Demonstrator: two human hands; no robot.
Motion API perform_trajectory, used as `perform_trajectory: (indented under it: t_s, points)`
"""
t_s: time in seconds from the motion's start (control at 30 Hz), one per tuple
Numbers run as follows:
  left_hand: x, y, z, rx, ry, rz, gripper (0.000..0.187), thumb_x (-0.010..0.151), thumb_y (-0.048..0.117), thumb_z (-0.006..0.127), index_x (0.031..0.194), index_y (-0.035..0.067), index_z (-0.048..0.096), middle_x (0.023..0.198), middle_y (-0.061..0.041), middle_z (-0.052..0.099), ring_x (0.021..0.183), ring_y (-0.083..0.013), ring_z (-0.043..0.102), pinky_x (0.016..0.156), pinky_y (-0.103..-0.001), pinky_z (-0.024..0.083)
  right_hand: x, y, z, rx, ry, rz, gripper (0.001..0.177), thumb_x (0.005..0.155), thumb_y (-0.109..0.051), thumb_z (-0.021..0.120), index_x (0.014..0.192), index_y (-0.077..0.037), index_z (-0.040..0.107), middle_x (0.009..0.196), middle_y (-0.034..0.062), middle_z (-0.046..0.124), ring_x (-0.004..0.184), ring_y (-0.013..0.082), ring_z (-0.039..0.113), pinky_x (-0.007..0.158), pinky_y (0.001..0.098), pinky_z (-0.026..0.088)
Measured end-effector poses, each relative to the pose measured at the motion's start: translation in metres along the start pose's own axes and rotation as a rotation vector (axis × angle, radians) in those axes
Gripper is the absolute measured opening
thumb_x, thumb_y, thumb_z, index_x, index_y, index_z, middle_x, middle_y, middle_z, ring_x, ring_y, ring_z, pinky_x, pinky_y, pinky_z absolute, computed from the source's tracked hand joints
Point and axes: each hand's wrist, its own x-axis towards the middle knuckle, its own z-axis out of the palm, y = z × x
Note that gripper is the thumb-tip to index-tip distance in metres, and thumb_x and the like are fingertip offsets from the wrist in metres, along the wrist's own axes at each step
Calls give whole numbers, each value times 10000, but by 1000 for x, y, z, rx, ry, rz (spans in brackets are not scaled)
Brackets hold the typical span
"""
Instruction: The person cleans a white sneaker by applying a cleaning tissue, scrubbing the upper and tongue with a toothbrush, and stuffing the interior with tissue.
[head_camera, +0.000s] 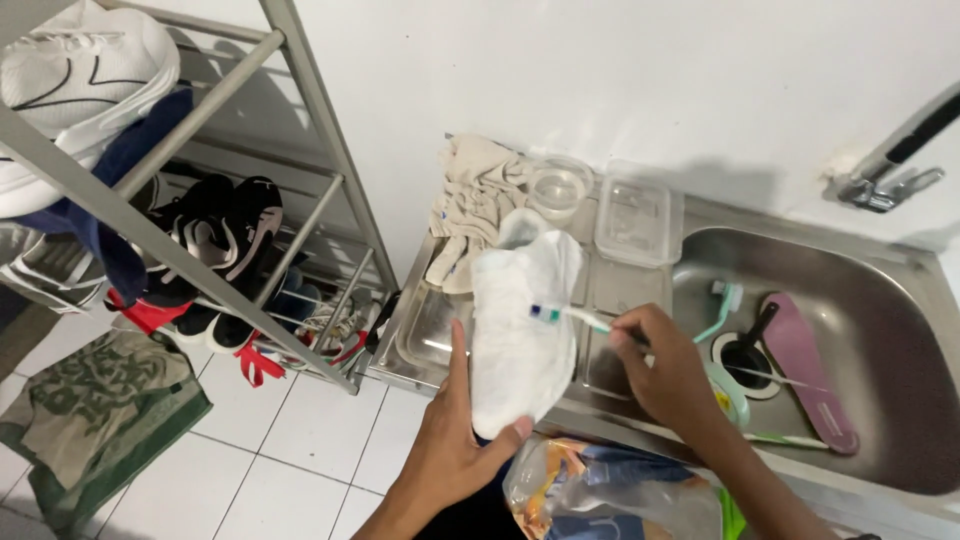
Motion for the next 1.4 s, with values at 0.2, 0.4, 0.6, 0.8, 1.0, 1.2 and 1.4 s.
perform_trajectory:
  t_s: [0.2, 0.4, 0.6, 0.8, 1.0, 1.2, 1.4]
  points:
    - [2, -3, -1, 55, -18, 8, 1197, 840, 439, 721, 1621, 133, -133, 1595, -237, 405, 1383, -429, 489, 1030, -445, 454, 43, 27, -25, -161, 165, 142, 405, 1020, -513, 498, 1027, -143, 663, 990, 10, 691, 900, 208, 657, 830, 374, 471]
    - [6, 1, 2, 177, -59, -2, 1206, 860, 480, 684, 1603, 93, -183, 1707, -184, 150, 1556, -446, -3, 1227, -525, 31, 141, 30, -26, -953, 576, -499, 148, 1101, -178, 645, 959, -220, 654, 906, -40, 632, 779, 183, 556, 757, 356, 354]
    - [11, -15, 11, 374, 120, 333, 1111, 890, 504, 647, 1582, -63, -12, 1530, -289, 462, 1434, -406, 449, 1236, -557, 127, 175, 40, -2, -1048, 547, -588, 167, 946, -69, 782, 842, -155, 683, 729, 12, 553, 739, 246, 545, 977, 485, 371]
    - [12, -14, 1, 364, -46, 181, 1092, 918, 554, 621, 1618, 13, -20, 1594, -270, 368, 1435, -379, 394, 1189, -478, 152, 117, 33, -36, -1141, 533, -362, 230, 890, -62, 584, 861, -290, 596, 884, -120, 609, 799, 128, 619, 940, 393, 300]
    - [10, -25, 0, 302, -22, 3, 1124, 836, 582, 640, 1649, 98, 33, 1459, -192, 547, 1365, -423, 333, 1093, -494, 327, 29, -1, -16, -7, 167, 381, 187, 1065, -296, 523, 950, -164, 589, 646, 36, 648, 577, 174, 655, 638, 342, 493]
    - [12, -31, 6, 335, 102, 129, 1114, 777, 506, 689, 1630, 65, 124, 1149, -128, 727, 1209, -374, 521, 1151, -428, 276, 29, -22, 6, 18, 49, 399, 212, 1050, -284, 493, 923, -126, 555, 655, 21, 563, 543, 169, 517, 568, 367, 392]
    - [10, -36, 4, 300, 101, 20, 1077, 797, 587, 624, 1647, 162, 119, 1073, -159, 762, 1398, -420, 361, 1139, -482, 336, 16, -17, 2, 146, 74, 371, 199, 1067, -239, 492, 914, -122, 540, 631, 16, 515, 525, 143, 446, 534, 331, 361]
